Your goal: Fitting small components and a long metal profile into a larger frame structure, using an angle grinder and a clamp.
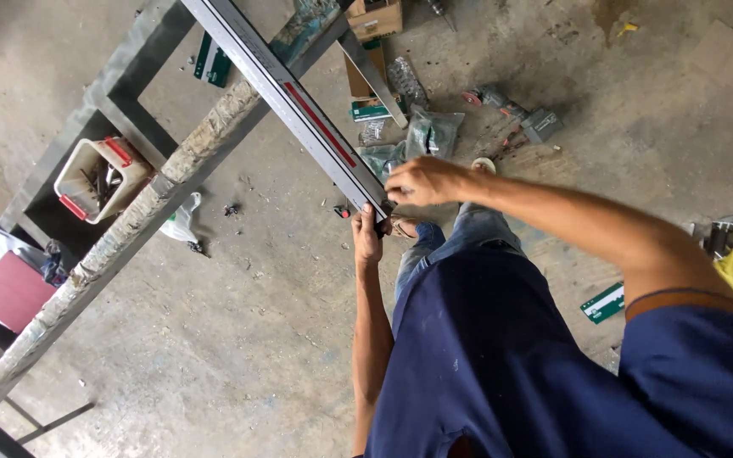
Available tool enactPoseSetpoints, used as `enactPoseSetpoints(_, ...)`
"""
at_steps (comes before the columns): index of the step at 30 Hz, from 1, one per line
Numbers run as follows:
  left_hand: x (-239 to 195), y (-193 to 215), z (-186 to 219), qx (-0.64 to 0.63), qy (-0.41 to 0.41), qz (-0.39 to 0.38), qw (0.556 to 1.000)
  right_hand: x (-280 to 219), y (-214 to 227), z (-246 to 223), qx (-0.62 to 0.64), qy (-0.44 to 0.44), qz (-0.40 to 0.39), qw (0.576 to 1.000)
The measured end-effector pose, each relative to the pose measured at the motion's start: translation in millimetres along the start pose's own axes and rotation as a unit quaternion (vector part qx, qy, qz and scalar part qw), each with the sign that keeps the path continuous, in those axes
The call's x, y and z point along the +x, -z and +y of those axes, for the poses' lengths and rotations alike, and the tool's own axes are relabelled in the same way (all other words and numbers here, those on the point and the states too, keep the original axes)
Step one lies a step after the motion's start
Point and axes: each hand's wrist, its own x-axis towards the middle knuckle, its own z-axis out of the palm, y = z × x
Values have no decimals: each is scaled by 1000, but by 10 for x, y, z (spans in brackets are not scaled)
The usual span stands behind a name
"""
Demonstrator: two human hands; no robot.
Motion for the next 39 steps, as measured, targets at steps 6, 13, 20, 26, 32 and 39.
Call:
enactPoseSetpoints(6,-12,-4,-14,-22,-2,11,1000,-124,-188,-251,37,-126,28,991)
enactPoseSetpoints(13,29,140,-135,-25,12,14,1000,-155,-717,-179,-182,-59,119,974)
enactPoseSetpoints(20,10,194,-125,-13,7,8,1000,190,-435,322,-295,292,122,902)
enactPoseSetpoints(26,-13,76,-132,-36,-21,40,998,-42,-329,246,22,100,27,994)
enactPoseSetpoints(32,18,39,-107,-44,-14,44,998,-166,-289,-62,169,-13,108,980)
enactPoseSetpoints(39,5,19,-49,-56,2,43,997,-209,-561,127,366,-183,84,909)
